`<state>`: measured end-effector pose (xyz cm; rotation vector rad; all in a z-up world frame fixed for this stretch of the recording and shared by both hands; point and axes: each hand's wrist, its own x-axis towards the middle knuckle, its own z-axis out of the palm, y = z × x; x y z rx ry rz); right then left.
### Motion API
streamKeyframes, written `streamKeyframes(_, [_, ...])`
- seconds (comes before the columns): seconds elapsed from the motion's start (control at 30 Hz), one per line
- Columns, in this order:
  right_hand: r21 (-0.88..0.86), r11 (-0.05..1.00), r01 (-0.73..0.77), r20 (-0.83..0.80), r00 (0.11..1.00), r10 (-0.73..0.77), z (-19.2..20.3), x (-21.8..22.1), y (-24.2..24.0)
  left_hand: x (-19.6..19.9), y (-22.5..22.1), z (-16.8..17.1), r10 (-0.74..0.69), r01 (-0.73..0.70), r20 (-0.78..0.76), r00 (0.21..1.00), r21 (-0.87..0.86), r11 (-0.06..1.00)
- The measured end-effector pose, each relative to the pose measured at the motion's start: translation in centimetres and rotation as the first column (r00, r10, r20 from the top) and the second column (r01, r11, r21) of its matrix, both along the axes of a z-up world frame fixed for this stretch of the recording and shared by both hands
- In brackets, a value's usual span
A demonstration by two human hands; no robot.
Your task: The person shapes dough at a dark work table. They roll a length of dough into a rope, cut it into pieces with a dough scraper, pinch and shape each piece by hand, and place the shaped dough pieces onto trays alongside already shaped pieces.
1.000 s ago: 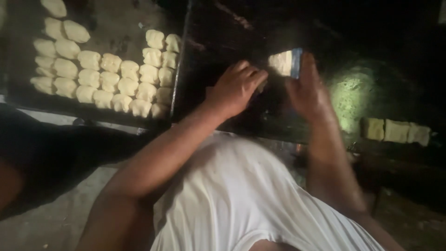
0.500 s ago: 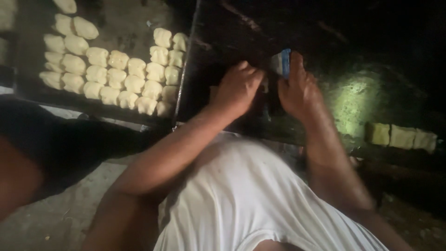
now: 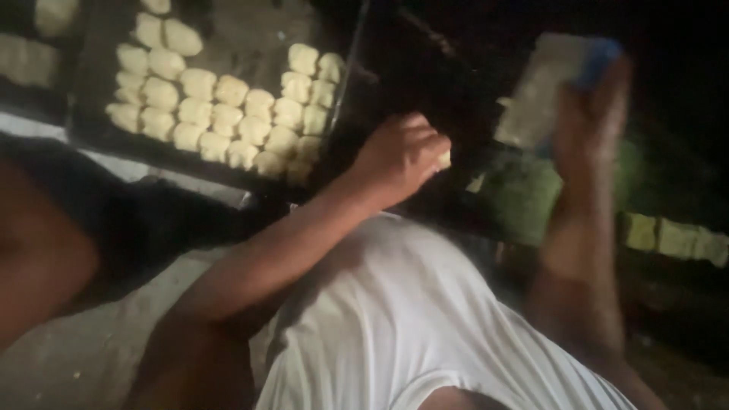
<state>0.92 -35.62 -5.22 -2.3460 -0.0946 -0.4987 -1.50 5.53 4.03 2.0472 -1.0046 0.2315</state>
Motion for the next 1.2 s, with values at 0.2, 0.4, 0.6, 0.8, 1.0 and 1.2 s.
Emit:
streamKeyframes(0.2, [0.503, 0.842, 0.196, -0.134, 0.98, -0.147, 4.7, -5.9, 3.3, 3.6, 11.1, 0.9, 0.387, -0.387, 0.011, 0.922, 0.033, 0.921])
streamKeyframes(0.4, [0.58, 0.799, 0.161, -0.205, 0.978, -0.047, 4.0, -7.0, 4.1, 7.3, 19.1, 0.5, 0.529, -0.48, -0.137, 0.837, 0.279, 0.832])
streamKeyframes(0.6, [0.342, 0.81, 0.477, -0.368, 0.861, -0.352, 3.3, -6.9, 5.8, 8.4, 20.9, -3.5, 0.387, -0.367, -0.094, 0.917, 0.174, 0.914])
streamKeyframes(0.8, [0.499, 0.793, 0.349, -0.311, 0.927, -0.212, 3.4, -7.5, 5.9, 8.5, 19.9, -1.5, 0.378, -0.289, -0.376, 0.846, 0.273, 0.918])
streamKeyframes(1.0, [-0.077, 0.983, 0.164, 0.124, 0.98, -0.154, 1.6, -6.0, 2.7, 8.5, 19.5, -1.6, 0.485, -0.333, -0.346, 0.803, 0.414, 0.847])
streamKeyframes(1.2, [0.502, 0.736, 0.454, -0.467, 0.859, -0.212, 0.2, -6.6, -1.2, 6.2, 18.8, -0.2, 0.552, -0.552, 0.002, 0.834, -0.005, 0.834])
